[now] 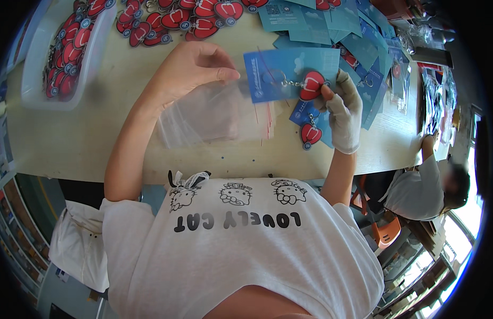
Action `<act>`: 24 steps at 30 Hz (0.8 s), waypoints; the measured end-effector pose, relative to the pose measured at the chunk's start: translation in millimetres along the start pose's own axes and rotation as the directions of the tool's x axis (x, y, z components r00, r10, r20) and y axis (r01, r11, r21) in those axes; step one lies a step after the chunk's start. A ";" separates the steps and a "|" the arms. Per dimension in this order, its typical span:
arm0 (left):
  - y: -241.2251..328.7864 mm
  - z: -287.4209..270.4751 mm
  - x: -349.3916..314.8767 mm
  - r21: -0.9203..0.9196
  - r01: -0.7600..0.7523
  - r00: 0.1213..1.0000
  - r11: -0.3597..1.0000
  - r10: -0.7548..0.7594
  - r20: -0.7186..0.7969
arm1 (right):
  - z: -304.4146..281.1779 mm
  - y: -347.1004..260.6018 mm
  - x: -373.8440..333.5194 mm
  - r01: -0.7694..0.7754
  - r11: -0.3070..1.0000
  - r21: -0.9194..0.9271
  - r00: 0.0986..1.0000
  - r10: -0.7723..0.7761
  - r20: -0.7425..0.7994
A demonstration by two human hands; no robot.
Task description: The person places red heart-shaped keychains attached to blue cards into small clear plastic bags. They pick up a keychain, open a bag, insert the item, and place the packaged unit on the table. The process is repeated continuously throughout the clip.
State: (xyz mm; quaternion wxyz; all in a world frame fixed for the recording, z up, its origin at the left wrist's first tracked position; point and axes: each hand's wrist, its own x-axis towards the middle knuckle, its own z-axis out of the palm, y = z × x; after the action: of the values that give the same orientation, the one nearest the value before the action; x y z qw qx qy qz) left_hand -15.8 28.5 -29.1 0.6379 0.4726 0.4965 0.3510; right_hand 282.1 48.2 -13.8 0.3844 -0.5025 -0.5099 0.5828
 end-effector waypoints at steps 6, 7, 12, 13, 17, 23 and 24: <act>-2.8 11.0 3.0 -0.064 -0.046 0.999 0.997 0.046 -0.011 | -12.5 -14.8 10.3 0.003 0.997 -0.078 0.996 0.004 0.092; -1.0 14.2 2.7 -0.076 -0.055 0.998 0.996 0.054 -0.021 | -5.7 -17.8 11.4 -0.015 0.995 -0.101 0.995 0.025 0.100; -13.3 12.0 4.2 0.000 -0.145 0.988 0.989 0.145 -0.053 | 22.2 -16.1 15.4 -0.080 0.992 -0.100 0.976 0.099 0.195; -11.0 9.7 2.7 0.019 -0.127 0.991 0.992 0.128 -0.043 | 22.1 -17.5 15.2 -0.085 0.990 -0.109 0.974 0.105 0.203; 1.7 7.8 -1.6 -0.019 -0.028 1.000 0.999 0.028 -0.013 | 19.4 -23.7 15.4 -0.101 0.988 -0.120 0.976 0.122 0.182; 10.4 4.6 2.5 0.048 -0.028 0.989 0.998 0.021 0.148 | 0.2 -30.7 19.9 -0.042 0.976 -0.216 0.957 0.101 0.271; 11.5 2.7 3.0 0.083 -0.026 0.982 0.996 0.010 0.188 | -1.5 -32.3 19.7 -0.023 0.968 -0.249 0.957 0.094 0.276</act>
State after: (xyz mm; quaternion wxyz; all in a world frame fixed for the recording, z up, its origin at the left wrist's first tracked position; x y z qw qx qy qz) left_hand -12.2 34.1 -18.9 0.6579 0.5348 0.4445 0.2891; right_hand 277.5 73.3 14.1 0.2249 -0.4715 -0.6123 0.5935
